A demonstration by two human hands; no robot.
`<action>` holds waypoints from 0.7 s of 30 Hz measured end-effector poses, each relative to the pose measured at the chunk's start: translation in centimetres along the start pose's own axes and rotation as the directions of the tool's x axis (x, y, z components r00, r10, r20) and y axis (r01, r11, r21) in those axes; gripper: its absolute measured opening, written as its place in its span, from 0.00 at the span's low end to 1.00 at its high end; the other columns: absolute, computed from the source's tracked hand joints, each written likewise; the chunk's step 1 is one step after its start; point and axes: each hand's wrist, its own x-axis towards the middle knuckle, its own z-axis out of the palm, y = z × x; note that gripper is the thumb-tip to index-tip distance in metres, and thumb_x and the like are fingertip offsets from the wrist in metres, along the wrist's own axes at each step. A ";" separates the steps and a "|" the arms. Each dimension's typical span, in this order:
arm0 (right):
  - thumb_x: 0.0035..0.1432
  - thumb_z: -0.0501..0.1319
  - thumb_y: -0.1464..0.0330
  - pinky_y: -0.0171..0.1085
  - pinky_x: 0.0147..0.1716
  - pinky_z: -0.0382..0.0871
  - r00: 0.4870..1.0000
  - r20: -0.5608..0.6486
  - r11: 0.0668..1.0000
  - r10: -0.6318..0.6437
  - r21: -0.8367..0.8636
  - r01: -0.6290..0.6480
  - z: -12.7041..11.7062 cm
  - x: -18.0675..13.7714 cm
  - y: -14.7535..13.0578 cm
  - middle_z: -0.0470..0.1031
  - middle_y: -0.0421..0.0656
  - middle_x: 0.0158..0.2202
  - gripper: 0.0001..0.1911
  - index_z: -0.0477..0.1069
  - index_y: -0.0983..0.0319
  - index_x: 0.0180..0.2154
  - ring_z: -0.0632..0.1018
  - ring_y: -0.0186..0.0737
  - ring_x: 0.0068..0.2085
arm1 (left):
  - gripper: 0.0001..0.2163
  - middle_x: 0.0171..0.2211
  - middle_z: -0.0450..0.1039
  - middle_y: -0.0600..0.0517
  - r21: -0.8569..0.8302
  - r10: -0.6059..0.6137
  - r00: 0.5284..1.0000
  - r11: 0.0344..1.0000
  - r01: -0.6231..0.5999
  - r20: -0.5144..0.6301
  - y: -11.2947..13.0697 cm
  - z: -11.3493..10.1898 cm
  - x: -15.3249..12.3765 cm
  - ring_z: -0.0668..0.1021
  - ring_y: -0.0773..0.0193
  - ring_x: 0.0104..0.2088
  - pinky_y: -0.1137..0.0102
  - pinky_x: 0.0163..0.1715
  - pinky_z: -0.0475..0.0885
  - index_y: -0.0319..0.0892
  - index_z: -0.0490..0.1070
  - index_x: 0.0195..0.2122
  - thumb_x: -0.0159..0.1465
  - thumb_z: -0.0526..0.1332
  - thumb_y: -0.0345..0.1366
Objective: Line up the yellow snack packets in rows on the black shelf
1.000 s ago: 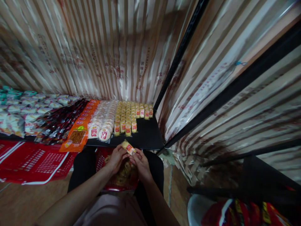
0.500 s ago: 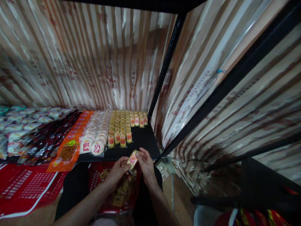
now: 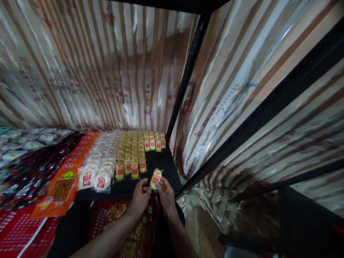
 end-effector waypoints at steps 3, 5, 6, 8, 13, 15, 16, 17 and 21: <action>0.45 0.62 0.59 0.39 0.38 0.72 0.998 -0.043 0.996 -0.055 -0.072 0.052 -0.4 3.0 0.7 0.79 0.46 0.36 0.22 0.71 0.63 0.42 0.78 0.42 0.36 | 0.17 0.47 0.69 0.45 0.156 0.126 0.992 0.980 -0.126 0.007 0.6 0.7 0.5 0.74 0.64 0.38 0.70 0.38 0.72 0.40 0.67 0.47 0.56 0.57 0.36; 0.46 0.61 0.59 0.39 0.38 0.72 0.994 -0.059 0.987 -0.093 -0.139 0.084 -0.5 5.2 1.2 0.79 0.46 0.35 0.23 0.71 0.63 0.44 0.78 0.42 0.35 | 0.16 0.48 0.68 0.45 0.199 0.172 0.982 0.962 -0.185 0.081 1.2 1.4 0.8 0.74 0.63 0.40 0.68 0.42 0.71 0.41 0.68 0.47 0.58 0.54 0.35; 0.47 0.60 0.59 0.39 0.37 0.72 0.991 -0.065 0.979 -0.118 -0.176 0.105 -0.5 6.2 1.4 0.79 0.45 0.35 0.23 0.71 0.63 0.45 0.78 0.42 0.35 | 0.16 0.49 0.68 0.45 0.203 0.177 0.978 0.959 -0.196 0.106 1.5 1.9 1.1 0.74 0.62 0.43 0.67 0.44 0.70 0.41 0.68 0.48 0.60 0.52 0.36; 0.49 0.59 0.60 0.39 0.37 0.72 0.981 -0.074 0.955 -0.181 -0.251 0.157 -0.4 8.2 1.6 0.78 0.45 0.35 0.22 0.71 0.62 0.46 0.78 0.41 0.35 | 0.17 0.54 0.65 0.45 0.186 0.161 0.979 0.965 -0.183 0.128 2.0 2.9 1.9 0.72 0.60 0.49 0.67 0.50 0.67 0.40 0.67 0.50 0.61 0.51 0.36; 0.51 0.57 0.61 0.38 0.36 0.71 0.948 -0.065 0.886 -0.313 -0.379 0.266 0.7 11.8 1.0 0.76 0.46 0.38 0.20 0.72 0.62 0.45 0.76 0.40 0.36 | 0.23 0.62 0.55 0.42 0.121 0.051 0.993 0.991 -0.064 0.110 2.5 5.1 5.1 0.62 0.60 0.60 0.67 0.60 0.55 0.35 0.57 0.58 0.63 0.51 0.37; 0.51 0.56 0.61 0.38 0.37 0.70 0.947 -0.027 0.874 -0.320 -0.394 0.284 1.5 13.0 0.7 0.76 0.47 0.39 0.20 0.73 0.63 0.44 0.76 0.41 0.37 | 0.24 0.63 0.54 0.45 0.062 0.057 0.994 0.996 -0.063 0.089 2.6 5.7 6.4 0.59 0.61 0.62 0.67 0.61 0.53 0.38 0.55 0.60 0.64 0.50 0.39; 0.51 0.56 0.61 0.38 0.38 0.70 0.949 -0.004 0.872 -0.316 -0.395 0.289 1.8 13.5 0.6 0.75 0.48 0.39 0.20 0.73 0.63 0.44 0.76 0.41 0.37 | 0.24 0.63 0.54 0.47 0.034 0.066 0.995 0.997 -0.068 0.075 2.7 5.9 7.0 0.58 0.62 0.62 0.68 0.61 0.53 0.40 0.54 0.61 0.64 0.50 0.40; 0.51 0.56 0.62 0.39 0.39 0.70 0.948 0.006 0.869 -0.318 -0.399 0.294 2.2 14.0 0.6 0.75 0.48 0.39 0.20 0.72 0.64 0.44 0.75 0.42 0.37 | 0.24 0.63 0.54 0.48 0.015 0.069 0.996 0.997 -0.070 0.063 2.8 6.0 7.5 0.58 0.62 0.62 0.69 0.61 0.53 0.41 0.54 0.61 0.64 0.50 0.42; 0.50 0.55 0.65 0.40 0.39 0.70 0.915 0.005 0.819 -0.402 -0.445 0.362 3.5 15.9 1.5 0.76 0.47 0.38 0.19 0.72 0.63 0.44 0.76 0.42 0.37 | 0.25 0.63 0.53 0.50 -0.006 0.079 0.996 0.997 -0.079 0.029 3.2 6.4 9.1 0.57 0.62 0.63 0.71 0.61 0.53 0.43 0.52 0.62 0.64 0.49 0.43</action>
